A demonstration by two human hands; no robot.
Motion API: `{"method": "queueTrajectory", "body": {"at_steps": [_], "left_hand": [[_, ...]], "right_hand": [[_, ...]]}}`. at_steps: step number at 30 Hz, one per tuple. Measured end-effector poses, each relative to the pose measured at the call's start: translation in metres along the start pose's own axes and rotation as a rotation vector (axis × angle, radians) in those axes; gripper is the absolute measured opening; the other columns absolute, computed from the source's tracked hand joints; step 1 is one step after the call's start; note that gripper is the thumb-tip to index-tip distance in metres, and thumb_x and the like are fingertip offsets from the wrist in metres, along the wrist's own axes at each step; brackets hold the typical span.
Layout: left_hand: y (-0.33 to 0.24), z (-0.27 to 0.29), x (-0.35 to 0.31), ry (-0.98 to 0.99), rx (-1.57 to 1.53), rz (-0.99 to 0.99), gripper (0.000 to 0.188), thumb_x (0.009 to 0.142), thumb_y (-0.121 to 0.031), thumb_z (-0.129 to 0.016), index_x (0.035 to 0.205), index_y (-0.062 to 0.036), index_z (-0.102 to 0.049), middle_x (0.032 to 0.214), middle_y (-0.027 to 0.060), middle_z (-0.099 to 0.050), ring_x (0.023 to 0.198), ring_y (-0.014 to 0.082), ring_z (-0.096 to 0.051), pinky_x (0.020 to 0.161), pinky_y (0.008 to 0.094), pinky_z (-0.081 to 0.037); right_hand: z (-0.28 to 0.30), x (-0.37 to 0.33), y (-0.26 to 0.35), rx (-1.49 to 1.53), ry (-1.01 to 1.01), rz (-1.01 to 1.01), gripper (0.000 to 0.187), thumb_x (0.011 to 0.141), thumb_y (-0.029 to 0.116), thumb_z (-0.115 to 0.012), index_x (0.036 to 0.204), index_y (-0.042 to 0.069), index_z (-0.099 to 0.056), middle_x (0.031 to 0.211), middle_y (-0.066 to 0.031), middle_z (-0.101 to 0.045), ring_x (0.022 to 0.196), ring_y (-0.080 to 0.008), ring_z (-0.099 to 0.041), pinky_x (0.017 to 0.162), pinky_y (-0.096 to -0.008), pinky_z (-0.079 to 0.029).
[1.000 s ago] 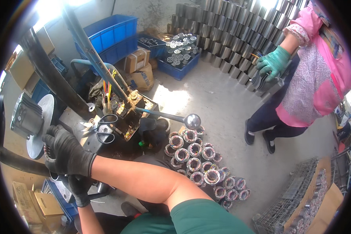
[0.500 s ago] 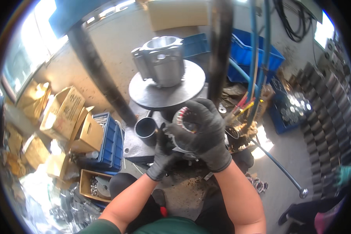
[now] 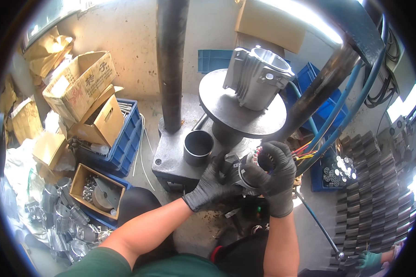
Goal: Assembling electric motor stators into metal housings using a manual press machine.
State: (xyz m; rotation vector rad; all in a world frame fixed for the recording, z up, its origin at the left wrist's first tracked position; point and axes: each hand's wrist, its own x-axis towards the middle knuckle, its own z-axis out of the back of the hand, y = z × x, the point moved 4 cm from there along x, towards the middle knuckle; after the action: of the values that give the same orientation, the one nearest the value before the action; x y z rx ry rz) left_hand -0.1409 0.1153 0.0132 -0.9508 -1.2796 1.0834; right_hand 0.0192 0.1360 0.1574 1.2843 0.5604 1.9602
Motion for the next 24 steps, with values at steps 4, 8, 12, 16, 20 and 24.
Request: {"method": "queueTrajectory", "body": {"at_steps": [4, 8, 12, 16, 20, 24], "left_hand": [[0.016, -0.011, 0.007, 0.085, -0.469, 0.121, 0.128, 0.069, -0.027, -0.102, 0.168, -0.0032, -0.024, 0.149, 0.015, -0.053, 0.145, 0.0295, -0.049, 0.125, 0.0426, -0.041], [0.004, -0.016, 0.012, 0.148, -0.601, 0.212, 0.121, 0.072, -0.026, -0.1, 0.166, -0.0048, -0.027, 0.149, 0.0125, -0.053, 0.144, 0.0266, -0.048, 0.125, 0.0407, -0.041], [-0.009, -0.004, 0.005, 0.139, -0.528, 0.214, 0.114, 0.075, -0.025, -0.099, 0.165, -0.0059, -0.031, 0.151, 0.0094, -0.052, 0.142, 0.0246, -0.049, 0.124, 0.0407, -0.043], [-0.025, 0.004, -0.002, 0.098, -0.41, 0.125, 0.116, 0.073, -0.026, -0.101, 0.164, -0.0059, -0.031, 0.152, 0.0108, -0.051, 0.142, 0.0253, -0.049, 0.123, 0.0411, -0.044], [-0.021, 0.007, 0.0, 0.026, -0.045, 0.006, 0.123, 0.068, -0.027, -0.104, 0.165, -0.0061, -0.03, 0.152, 0.0143, -0.05, 0.141, 0.0273, -0.05, 0.121, 0.0414, -0.045], [-0.023, 0.002, 0.003, 0.101, -0.334, 0.075, 0.122, 0.068, -0.026, -0.104, 0.164, -0.0076, -0.032, 0.149, 0.0143, -0.052, 0.138, 0.0272, -0.053, 0.118, 0.0418, -0.047]], "right_hand": [[0.0, 0.0, -0.003, 0.07, 0.031, -0.031, 0.048, 0.081, 0.02, -0.094, 0.118, 0.002, -0.07, 0.117, -0.0059, -0.064, 0.096, -0.0135, -0.065, 0.083, -0.0303, -0.057], [0.003, 0.0, -0.005, 0.018, 0.082, -0.012, 0.047, 0.082, 0.021, -0.093, 0.119, 0.002, -0.07, 0.119, -0.0062, -0.063, 0.099, -0.0153, -0.066, 0.086, -0.0317, -0.056], [-0.001, -0.002, -0.003, -0.011, 0.123, 0.003, 0.048, 0.087, 0.027, -0.09, 0.122, 0.001, -0.07, 0.121, -0.0084, -0.063, 0.106, -0.0192, -0.066, 0.092, -0.0339, -0.056], [0.011, -0.002, -0.013, 0.29, 0.215, -0.155, 0.061, 0.104, 0.049, -0.07, 0.135, -0.003, -0.067, 0.13, -0.0129, -0.064, 0.12, -0.0223, -0.064, 0.105, -0.0379, -0.052], [0.027, -0.002, -0.015, 0.147, 0.254, -0.051, 0.074, 0.109, 0.059, -0.055, 0.144, -0.006, -0.062, 0.141, -0.0162, -0.063, 0.128, -0.0255, -0.062, 0.113, -0.0406, -0.048], [0.014, -0.017, -0.016, 0.06, 0.314, -0.064, 0.066, 0.099, 0.037, -0.077, 0.148, -0.004, -0.059, 0.149, -0.0186, -0.059, 0.131, -0.0287, -0.062, 0.113, -0.0411, -0.05]]}}
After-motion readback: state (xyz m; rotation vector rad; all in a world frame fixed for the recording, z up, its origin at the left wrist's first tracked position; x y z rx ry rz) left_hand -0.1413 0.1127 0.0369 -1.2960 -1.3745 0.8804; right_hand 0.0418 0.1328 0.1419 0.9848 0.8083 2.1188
